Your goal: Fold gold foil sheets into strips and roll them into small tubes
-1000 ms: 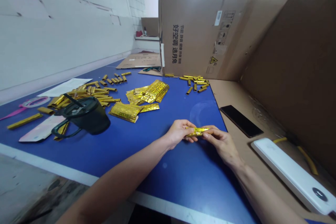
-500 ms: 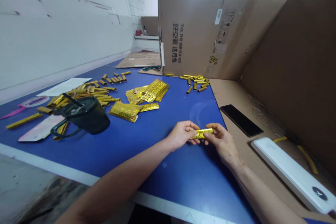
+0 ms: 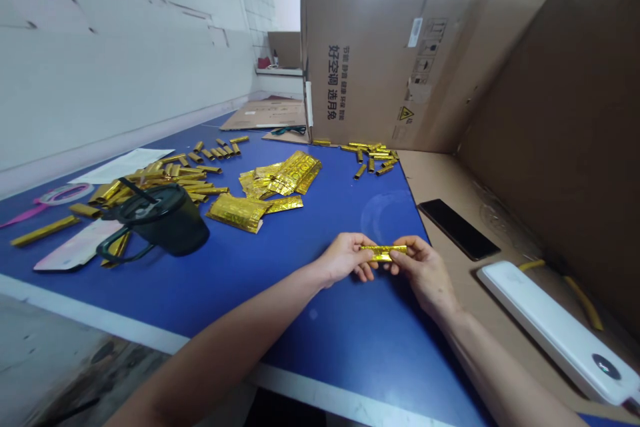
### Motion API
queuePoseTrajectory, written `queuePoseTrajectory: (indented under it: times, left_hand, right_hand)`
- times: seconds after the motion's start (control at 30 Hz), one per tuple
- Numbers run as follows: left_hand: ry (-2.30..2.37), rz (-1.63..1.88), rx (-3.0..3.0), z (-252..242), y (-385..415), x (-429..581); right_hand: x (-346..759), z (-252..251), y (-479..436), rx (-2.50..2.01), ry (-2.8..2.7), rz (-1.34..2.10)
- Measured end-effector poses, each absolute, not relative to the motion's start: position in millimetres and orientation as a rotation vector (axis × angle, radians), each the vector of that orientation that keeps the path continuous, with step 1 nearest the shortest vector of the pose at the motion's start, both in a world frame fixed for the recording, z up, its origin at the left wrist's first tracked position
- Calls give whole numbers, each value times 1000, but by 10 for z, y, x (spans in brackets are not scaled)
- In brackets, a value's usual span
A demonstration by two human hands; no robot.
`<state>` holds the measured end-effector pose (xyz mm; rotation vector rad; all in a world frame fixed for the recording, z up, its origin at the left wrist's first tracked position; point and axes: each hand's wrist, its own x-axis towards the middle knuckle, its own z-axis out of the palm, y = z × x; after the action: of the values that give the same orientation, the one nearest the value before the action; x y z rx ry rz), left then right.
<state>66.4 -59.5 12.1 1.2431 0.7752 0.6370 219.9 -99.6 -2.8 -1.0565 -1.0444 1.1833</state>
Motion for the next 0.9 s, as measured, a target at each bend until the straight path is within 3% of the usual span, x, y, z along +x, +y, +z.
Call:
queuePoseTrajectory:
  times: [0.53,0.9]
  left_hand:
    - [716,663,1176,184,-568,596]
    - [796,659,1324,92,-630,687]
  right_hand:
    - [2231,-10,-968,-1011,-845,1334]
    - [2158,-23,-1016,-1051,-1045,1332]
